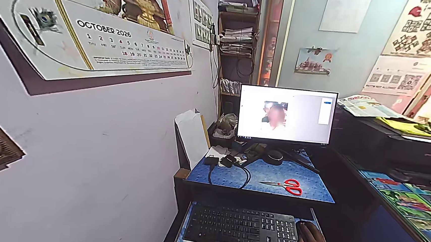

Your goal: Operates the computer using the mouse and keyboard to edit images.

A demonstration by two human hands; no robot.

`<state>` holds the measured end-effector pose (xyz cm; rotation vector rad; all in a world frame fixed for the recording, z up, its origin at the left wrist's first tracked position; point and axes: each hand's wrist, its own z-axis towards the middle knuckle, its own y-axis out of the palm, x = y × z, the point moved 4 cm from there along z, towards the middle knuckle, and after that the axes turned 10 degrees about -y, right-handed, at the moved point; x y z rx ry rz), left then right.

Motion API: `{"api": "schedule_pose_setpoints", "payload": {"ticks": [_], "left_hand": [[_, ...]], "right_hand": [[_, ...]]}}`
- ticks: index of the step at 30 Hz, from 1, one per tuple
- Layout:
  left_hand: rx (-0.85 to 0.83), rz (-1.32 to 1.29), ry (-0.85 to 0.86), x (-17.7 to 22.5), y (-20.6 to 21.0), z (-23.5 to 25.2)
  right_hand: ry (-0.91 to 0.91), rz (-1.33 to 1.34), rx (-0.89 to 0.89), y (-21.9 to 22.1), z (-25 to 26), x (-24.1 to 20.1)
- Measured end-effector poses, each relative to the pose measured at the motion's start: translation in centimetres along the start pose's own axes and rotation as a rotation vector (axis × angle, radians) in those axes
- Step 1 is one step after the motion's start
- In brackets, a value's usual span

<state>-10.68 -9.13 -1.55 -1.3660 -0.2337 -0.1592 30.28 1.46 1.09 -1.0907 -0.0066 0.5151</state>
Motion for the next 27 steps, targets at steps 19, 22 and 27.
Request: {"api": "schedule_pose_setpoints", "payload": {"ticks": [19, 22, 27], "left_hand": [[0.095, -0.062, 0.092, 1.8, 0.5, 0.1], [0.162, -0.157, 0.169, 5.4, 0.8, 0.8], [0.11, -0.207, 0.291, 11.1, 1.3, 2.9]], "right_hand": [[0.001, -0.042, -0.001, 0.1, 0.1, 0.1], [-0.001, -0.052, 0.002, 0.2, 0.1, 0.1], [0.02, -0.071, -0.003, 0.0, 0.1, -0.1]]}}
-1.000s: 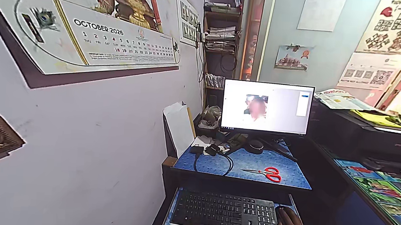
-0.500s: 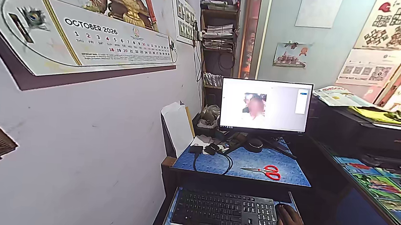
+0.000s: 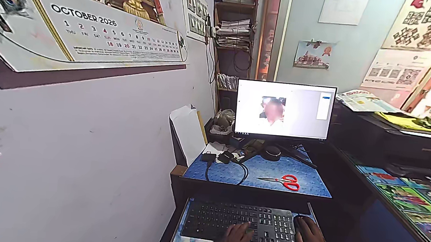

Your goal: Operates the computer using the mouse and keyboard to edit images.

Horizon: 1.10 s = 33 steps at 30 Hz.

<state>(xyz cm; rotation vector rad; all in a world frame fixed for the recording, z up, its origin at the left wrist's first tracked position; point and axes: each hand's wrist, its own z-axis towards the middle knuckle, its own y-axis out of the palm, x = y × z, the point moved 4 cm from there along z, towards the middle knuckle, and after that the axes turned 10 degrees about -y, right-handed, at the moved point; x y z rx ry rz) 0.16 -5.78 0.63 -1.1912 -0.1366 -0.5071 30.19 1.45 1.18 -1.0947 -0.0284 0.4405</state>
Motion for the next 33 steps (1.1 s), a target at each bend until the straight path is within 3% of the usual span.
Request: {"api": "schedule_pose_setpoints", "payload": {"ticks": [3, 7, 11, 16, 21, 24, 28, 33], "left_hand": [[0.156, 0.038, 0.059, 1.3, 0.9, 1.1], [-0.099, 0.1, -0.069, 0.8, 2.9, 1.5], [-0.003, 0.071, -0.085, 0.7, 1.2, 1.6], [0.212, 0.127, -0.165, -4.4, 0.2, 0.7], [0.287, 0.139, -0.448, -11.4, -3.1, -1.1], [0.352, 0.115, -0.534, -13.8, -4.8, -1.7], [0.248, 0.122, -0.587, -14.9, -4.0, -2.4], [0.174, 0.168, -0.528, -14.7, -3.3, -2.4]], "right_hand": [[-0.004, -0.012, 0.018, 0.0, 0.1, 0.0], [0.009, -0.013, 0.019, 0.3, 0.0, 0.1], [0.002, -0.01, 0.04, 0.3, 0.0, 0.2], [-0.005, -0.002, 0.038, -0.1, 0.1, -0.2], [0.016, -0.041, 0.002, 0.0, 0.4, -0.4], [0.017, -0.049, -0.024, 0.0, 0.5, -0.4], [0.034, -0.027, -0.097, 0.1, 0.3, -0.5], [0.037, -0.036, -0.132, 0.3, 0.3, -0.2]]}}
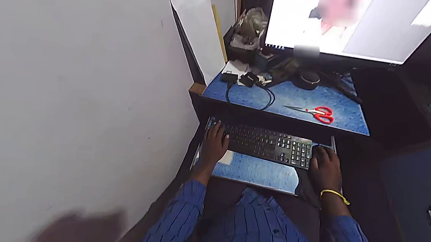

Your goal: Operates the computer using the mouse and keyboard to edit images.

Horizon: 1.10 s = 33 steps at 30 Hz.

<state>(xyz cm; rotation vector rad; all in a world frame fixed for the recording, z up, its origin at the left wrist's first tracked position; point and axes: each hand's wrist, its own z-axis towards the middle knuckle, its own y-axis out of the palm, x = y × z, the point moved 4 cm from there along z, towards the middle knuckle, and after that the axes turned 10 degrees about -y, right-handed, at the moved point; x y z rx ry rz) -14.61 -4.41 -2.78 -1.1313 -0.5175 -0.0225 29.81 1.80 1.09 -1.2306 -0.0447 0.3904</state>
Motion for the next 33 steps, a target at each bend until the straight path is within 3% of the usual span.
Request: {"api": "schedule_pose_setpoints", "payload": {"ticks": [10, 14, 24, 33], "left_hand": [[0.0, 0.075, 0.193, 1.0, 0.0, -0.6], [-0.045, -0.022, 0.127, 1.0, -0.1, 0.0], [0.062, -0.214, -0.085, 1.6, -0.6, 1.2], [0.246, -0.248, 0.029, 2.0, -0.9, 0.2]], "right_hand": [[-0.005, 0.0, 0.029, 0.3, 0.0, 0.2], [-0.012, 0.032, 0.044, 0.5, 0.0, 0.5], [-0.022, 0.019, 0.05, 0.5, 0.0, 0.6], [-0.01, 0.03, 0.026, 0.3, 0.0, 0.5]]}}
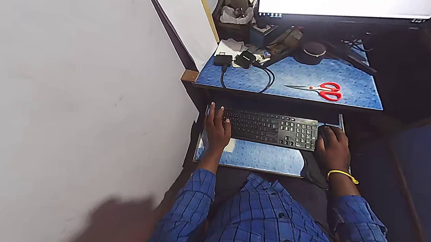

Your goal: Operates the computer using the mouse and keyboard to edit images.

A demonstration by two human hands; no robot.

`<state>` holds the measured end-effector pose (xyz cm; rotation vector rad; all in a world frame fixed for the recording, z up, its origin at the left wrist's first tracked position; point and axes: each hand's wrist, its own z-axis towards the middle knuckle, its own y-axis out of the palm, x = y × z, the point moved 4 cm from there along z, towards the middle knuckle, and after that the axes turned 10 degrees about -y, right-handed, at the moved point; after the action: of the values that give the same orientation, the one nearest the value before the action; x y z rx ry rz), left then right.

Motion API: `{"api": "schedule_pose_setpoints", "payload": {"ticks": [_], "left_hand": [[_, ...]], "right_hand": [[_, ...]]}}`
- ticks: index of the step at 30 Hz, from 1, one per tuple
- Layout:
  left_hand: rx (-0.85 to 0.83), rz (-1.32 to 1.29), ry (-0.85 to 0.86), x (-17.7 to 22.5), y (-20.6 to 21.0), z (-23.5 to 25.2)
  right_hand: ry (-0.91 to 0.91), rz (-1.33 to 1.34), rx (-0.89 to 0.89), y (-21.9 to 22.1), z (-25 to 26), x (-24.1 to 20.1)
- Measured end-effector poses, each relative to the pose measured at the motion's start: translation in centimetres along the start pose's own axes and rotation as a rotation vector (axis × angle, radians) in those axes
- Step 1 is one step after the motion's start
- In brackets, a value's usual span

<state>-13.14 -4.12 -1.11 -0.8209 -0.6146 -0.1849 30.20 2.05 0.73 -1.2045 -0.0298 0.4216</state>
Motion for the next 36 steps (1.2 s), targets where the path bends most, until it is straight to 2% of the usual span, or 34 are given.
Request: {"api": "schedule_pose_setpoints", "payload": {"ticks": [4, 8, 13, 17, 18, 22, 26, 31, 36], "left_hand": [[-0.317, 0.3, -0.116, -0.4, 1.3, -0.1], [-0.287, 0.282, -0.07, 0.5, 1.0, -0.3], [-0.306, 0.117, 0.135, 2.9, 1.6, -2.1], [-0.247, 0.01, 0.215, 4.7, 1.9, -2.6], [-0.265, 0.021, 0.22, 4.9, 2.0, -2.6], [-0.541, 0.226, 0.154, 5.0, 3.2, -2.7], [-0.446, 0.154, 0.143, 4.4, 1.7, -2.4], [-0.382, 0.049, 0.127, 1.4, -0.5, -3.3], [-0.311, -0.02, 0.21, 1.3, -1.0, -4.6]], "right_hand": [[0.013, -0.006, -0.015, -0.1, 0.0, -0.2], [0.019, -0.003, -0.009, -0.1, 0.0, -0.2], [0.002, 0.029, 0.019, 0.4, -0.1, 0.3], [0.009, 0.019, 0.013, 0.2, -0.1, 0.3], [0.007, 0.022, 0.015, 0.3, 0.0, 0.3], [0.01, 0.02, 0.006, 0.3, -0.1, 0.2], [0.029, 0.026, -0.007, 0.3, -0.1, 0.3], [0.032, 0.025, -0.022, 0.3, 0.0, 0.2], [0.032, 0.008, -0.013, 0.4, 0.0, 0.3]]}}
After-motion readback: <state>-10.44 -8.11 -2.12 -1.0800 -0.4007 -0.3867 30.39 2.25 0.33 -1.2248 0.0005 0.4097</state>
